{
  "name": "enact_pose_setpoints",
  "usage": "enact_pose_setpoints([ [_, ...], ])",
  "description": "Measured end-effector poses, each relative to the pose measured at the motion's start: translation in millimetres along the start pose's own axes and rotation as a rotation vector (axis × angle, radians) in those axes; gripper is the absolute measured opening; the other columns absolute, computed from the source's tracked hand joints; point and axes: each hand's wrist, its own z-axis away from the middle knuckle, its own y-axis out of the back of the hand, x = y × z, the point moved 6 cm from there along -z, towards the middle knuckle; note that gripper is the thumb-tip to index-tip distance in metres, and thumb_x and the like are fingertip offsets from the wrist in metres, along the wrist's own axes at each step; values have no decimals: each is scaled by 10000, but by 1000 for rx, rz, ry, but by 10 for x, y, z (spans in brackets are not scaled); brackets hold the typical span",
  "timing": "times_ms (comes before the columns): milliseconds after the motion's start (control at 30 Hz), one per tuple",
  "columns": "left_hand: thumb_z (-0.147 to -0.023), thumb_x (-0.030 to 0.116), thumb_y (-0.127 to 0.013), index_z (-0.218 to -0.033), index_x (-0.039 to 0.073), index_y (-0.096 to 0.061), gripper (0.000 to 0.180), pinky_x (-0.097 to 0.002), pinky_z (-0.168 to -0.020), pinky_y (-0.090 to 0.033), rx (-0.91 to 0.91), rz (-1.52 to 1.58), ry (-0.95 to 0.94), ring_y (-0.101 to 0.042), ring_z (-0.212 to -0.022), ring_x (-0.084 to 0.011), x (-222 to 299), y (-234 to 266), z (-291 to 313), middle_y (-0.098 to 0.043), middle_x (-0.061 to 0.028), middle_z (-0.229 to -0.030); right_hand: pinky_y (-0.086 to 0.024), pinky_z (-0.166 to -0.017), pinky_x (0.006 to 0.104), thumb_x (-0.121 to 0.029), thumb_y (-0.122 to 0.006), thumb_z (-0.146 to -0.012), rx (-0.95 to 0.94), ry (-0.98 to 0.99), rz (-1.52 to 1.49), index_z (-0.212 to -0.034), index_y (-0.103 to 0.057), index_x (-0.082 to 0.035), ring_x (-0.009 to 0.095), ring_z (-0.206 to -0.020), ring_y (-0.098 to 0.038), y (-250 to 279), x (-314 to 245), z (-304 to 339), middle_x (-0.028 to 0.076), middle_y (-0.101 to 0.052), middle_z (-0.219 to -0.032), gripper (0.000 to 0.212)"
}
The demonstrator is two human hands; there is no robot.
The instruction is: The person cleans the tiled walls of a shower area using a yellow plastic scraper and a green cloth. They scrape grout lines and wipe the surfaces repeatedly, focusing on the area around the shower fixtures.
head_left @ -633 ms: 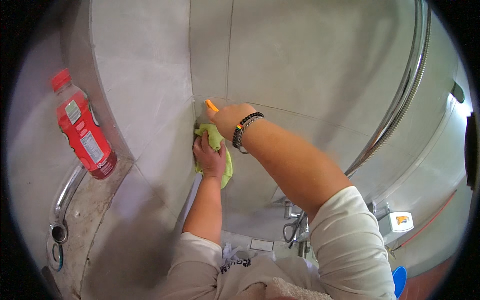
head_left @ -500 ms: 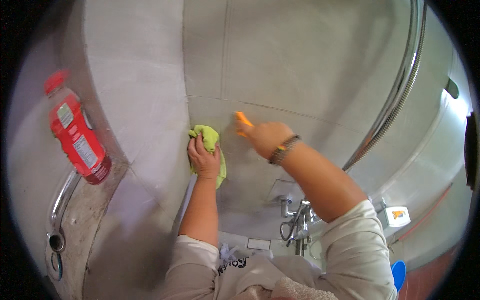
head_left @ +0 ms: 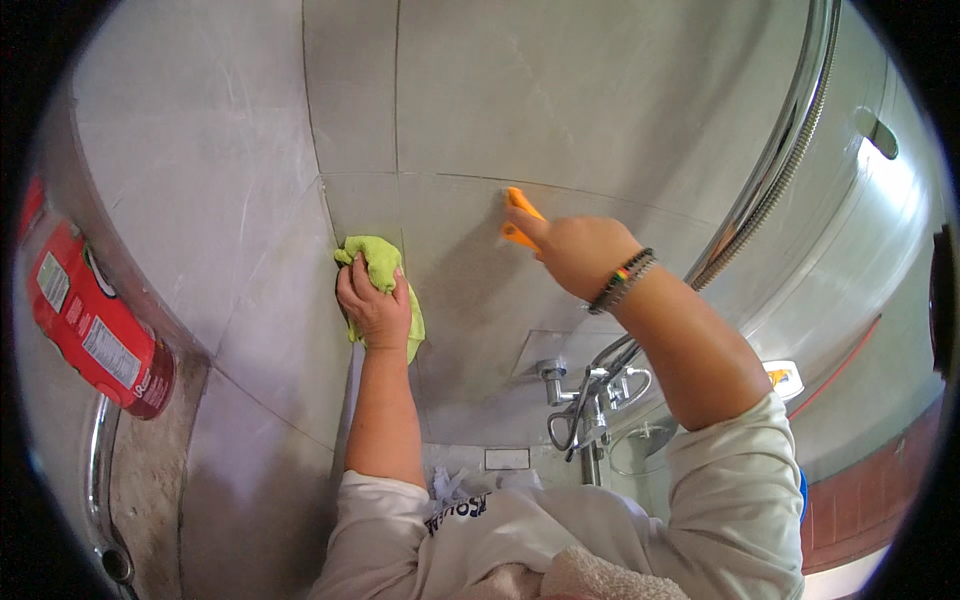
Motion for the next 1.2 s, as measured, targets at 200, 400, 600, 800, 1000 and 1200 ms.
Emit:
enact_pose_setpoints([
  [200,-686,233,-628,-1175,36,-369,587,-456,-862,-318,37,-21,3,-367,-1008,-333,-12,41,-42,-345,-171,-1115,-459,-563,414,-226,-492,-812,-72,-141,21,-1241,-299,-214,297,-662,-586,-20,387,314,122,-586,-722,471],
  [400,-688,224,-627,-1186,31,-353,601,-453,-869,-309,5,12,0,-365,-1012,-334,10,-1,-33,-349,-174,-1113,-452,-543,413,-213,-486,-815,-22,-16,-24,-1185,-332,-189,306,-655,-585,12,6,3,122,-583,-696,401],
  [600,-699,215,-623,-1195,29,-343,600,-452,-880,-302,19,-14,21,-360,-1028,-341,-14,39,-32,-350,-180,-1121,-449,-533,397,-207,-489,-818,-60,-111,-31,-1228,-298,-182,294,-649,-582,87,144,214,124,-578,-695,453],
  [800,-691,221,-622,-1175,28,-363,581,-454,-849,-327,5,-7,-2,-372,-1002,-337,-12,28,-47,-347,-182,-1113,-442,-542,405,-189,-492,-815,-4,-85,-25,-1226,-299,-177,295,-656,-578,54,200,189,119,-578,-701,454],
  [1000,-688,212,-627,-1176,20,-361,588,-448,-850,-330,62,-31,-13,-373,-1000,-334,21,34,-53,-348,-180,-1114,-441,-543,410,-191,-503,-804,-23,-70,-48,-1217,-309,-173,307,-654,-577,51,76,125,127,-583,-696,457],
  [1200,-693,216,-626,-1184,33,-360,587,-441,-859,-323,24,-26,11,-370,-1009,-328,8,39,-49,-350,-173,-1114,-442,-542,407,-198,-501,-808,-64,-181,-65,-1190,-327,-171,306,-643,-579,29,287,279,132,-582,-689,421],
])
